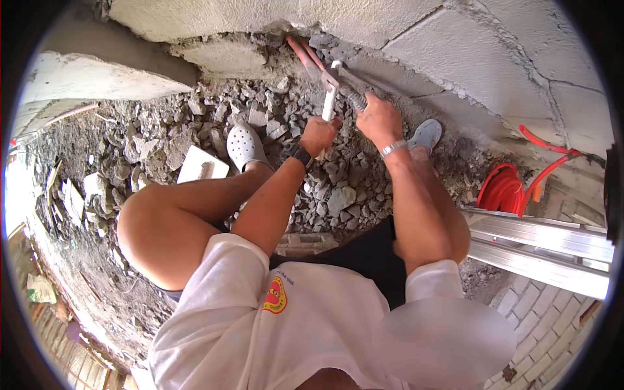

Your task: Installing a conduit pipe into a groove in a concrete block wall using a hammer.

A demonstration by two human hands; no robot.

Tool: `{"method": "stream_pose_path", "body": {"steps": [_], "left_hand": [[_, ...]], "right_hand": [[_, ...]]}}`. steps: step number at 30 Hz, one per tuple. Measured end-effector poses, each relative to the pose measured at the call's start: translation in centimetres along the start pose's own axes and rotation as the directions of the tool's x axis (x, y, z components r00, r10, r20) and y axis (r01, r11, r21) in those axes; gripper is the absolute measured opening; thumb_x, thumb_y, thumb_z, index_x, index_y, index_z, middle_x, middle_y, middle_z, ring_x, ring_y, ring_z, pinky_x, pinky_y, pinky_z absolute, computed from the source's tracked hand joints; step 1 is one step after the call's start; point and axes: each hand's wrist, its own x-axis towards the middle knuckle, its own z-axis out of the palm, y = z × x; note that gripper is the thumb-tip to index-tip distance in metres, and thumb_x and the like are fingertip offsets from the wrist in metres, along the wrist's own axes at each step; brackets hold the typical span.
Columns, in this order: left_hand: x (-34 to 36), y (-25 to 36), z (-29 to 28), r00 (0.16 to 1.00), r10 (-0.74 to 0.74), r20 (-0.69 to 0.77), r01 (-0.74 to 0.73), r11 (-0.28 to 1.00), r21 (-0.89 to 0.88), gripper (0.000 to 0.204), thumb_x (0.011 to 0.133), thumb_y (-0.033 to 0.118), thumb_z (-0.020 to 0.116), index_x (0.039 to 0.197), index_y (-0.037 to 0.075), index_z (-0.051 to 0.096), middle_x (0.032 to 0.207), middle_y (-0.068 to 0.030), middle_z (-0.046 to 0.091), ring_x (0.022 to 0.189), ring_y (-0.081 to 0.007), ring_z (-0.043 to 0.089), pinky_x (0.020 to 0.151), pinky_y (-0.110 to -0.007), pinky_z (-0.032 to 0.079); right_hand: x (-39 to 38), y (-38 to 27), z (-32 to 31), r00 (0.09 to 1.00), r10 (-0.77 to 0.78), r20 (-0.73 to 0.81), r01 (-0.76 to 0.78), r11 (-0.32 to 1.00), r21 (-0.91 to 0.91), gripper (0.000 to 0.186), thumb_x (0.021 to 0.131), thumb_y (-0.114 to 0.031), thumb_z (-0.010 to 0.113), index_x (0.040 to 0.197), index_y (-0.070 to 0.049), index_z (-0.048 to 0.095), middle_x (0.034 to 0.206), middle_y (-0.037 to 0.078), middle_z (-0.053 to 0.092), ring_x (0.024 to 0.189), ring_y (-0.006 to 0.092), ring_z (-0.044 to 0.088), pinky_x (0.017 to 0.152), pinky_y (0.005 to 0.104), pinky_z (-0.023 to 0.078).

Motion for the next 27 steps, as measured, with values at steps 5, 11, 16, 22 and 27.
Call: {"method": "stream_pose_path", "body": {"steps": [5,11,16,22,27], "left_hand": [[-1.0,-2.5,-0.5,0.797,0.602,-0.041,-0.435,0.62,0.653,0.018,0.081,0.013,0.054,0.096,0.008,0.064,0.052,0.0011,0.059,0.049,-0.0176,0.061,0.049,-0.028,0.047],[-0.5,0.4,0.0,0.995,0.094,-0.039,-0.097,0.991,-0.091,0.017,0.087,0.017,0.055,0.094,0.004,0.063,0.051,-0.0045,0.055,0.043,-0.02,0.058,0.041,-0.033,0.046],[-2.0,1.7,-0.5,0.963,-0.238,0.126,0.234,0.513,-0.826,0.02,0.089,0.023,0.059,0.088,0.004,0.052,0.05,0.0,0.043,0.037,-0.0143,0.045,0.036,-0.032,0.04],[-4.2,-8.0,4.7,0.903,0.43,-0.009,-0.429,0.899,-0.093,0.033,0.088,0.031,0.062,0.096,-0.001,0.057,0.055,-0.0037,0.05,0.041,-0.0162,0.049,0.039,-0.035,0.042],[-6.4,-1.0,4.3,0.975,-0.15,-0.166,0.13,0.983,-0.128,0.059,0.087,0.054,0.056,0.066,-0.001,0.057,0.057,-0.0098,0.055,0.047,-0.0188,0.054,0.046,-0.037,0.042]], "right_hand": [[-4.0,-6.9,-6.6,0.907,-0.281,-0.314,0.374,0.879,0.295,0.017,0.079,-0.016,0.068,0.085,-0.003,0.059,0.073,0.016,0.064,0.069,0.0356,0.063,0.061,0.041,0.049],[0.4,-0.4,-0.1,0.958,-0.172,-0.229,0.229,0.941,0.249,0.019,0.073,-0.015,0.067,0.087,-0.006,0.059,0.078,0.019,0.064,0.075,0.0384,0.064,0.066,0.0437,0.051],[-1.7,-0.8,-4.8,0.995,-0.066,0.073,0.068,0.998,-0.015,0.025,0.079,-0.028,0.065,0.088,-0.005,0.06,0.077,0.019,0.064,0.077,0.0409,0.061,0.067,0.0486,0.048],[-8.9,1.7,-12.6,0.974,-0.226,0.014,0.227,0.972,-0.055,0.022,0.079,-0.025,0.066,0.085,-0.006,0.058,0.072,0.017,0.063,0.07,0.0375,0.062,0.062,0.0459,0.048],[-12.0,8.2,-10.9,0.997,0.023,-0.067,-0.012,0.988,0.156,0.023,0.077,-0.023,0.068,0.081,-0.003,0.057,0.071,0.02,0.061,0.073,0.0403,0.06,0.062,0.0467,0.047]]}}
